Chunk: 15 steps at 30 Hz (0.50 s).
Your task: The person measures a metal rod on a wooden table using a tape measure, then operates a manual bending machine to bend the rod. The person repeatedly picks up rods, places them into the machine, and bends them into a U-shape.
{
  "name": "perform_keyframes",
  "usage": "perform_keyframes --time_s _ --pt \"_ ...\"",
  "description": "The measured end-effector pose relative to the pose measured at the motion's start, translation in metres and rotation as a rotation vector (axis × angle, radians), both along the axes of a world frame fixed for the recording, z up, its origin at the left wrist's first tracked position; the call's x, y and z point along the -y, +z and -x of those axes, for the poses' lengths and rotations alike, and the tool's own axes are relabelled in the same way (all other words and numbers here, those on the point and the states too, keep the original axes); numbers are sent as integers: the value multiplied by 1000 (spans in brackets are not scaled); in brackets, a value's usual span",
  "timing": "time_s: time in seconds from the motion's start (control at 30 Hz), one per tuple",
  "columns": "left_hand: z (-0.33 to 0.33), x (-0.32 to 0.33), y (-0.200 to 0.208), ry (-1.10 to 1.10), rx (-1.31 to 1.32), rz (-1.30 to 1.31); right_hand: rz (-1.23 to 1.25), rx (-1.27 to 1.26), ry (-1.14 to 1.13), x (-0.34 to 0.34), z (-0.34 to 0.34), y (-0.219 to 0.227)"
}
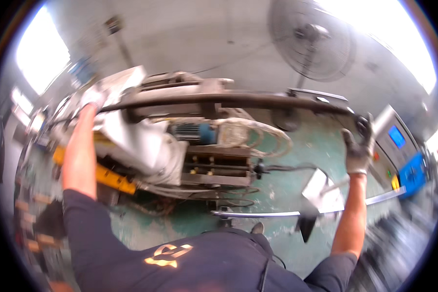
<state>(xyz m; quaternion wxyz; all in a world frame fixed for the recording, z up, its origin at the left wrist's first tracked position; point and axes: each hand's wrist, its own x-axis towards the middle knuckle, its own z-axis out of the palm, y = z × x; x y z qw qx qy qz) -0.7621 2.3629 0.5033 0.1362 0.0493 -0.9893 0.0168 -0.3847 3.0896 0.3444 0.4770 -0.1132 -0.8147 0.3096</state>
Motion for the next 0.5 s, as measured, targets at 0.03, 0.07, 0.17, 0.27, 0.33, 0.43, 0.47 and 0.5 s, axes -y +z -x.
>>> perform_keyframes --time_s 0.03,0.07,0.17,0.27,0.33,0.43,0.47,0.5 --pt "11 -3 -1 0 63 61 -54 16 -27 8 -13 3" --pt "39 14 -5 46 175 85 -79 -2 -27 15 -23 3" --pt "108 65 -29 -217 410 1047 57 52 -117 29 -57 3" --pt "146 67 -41 -201 403 1079 155 54 -173 32 -89 -5" --pt "154 58 -52 -261 351 1136 176 54 -192 38 -105 -11" --pt "168 69 -51 -190 398 1065 234 37 -169 44 -120 -25" --pt "171 66 -50 -140 445 1012 253 30 -157 47 -123 -29" --pt "171 65 -51 -99 421 937 321 -1 -129 52 -124 -32"
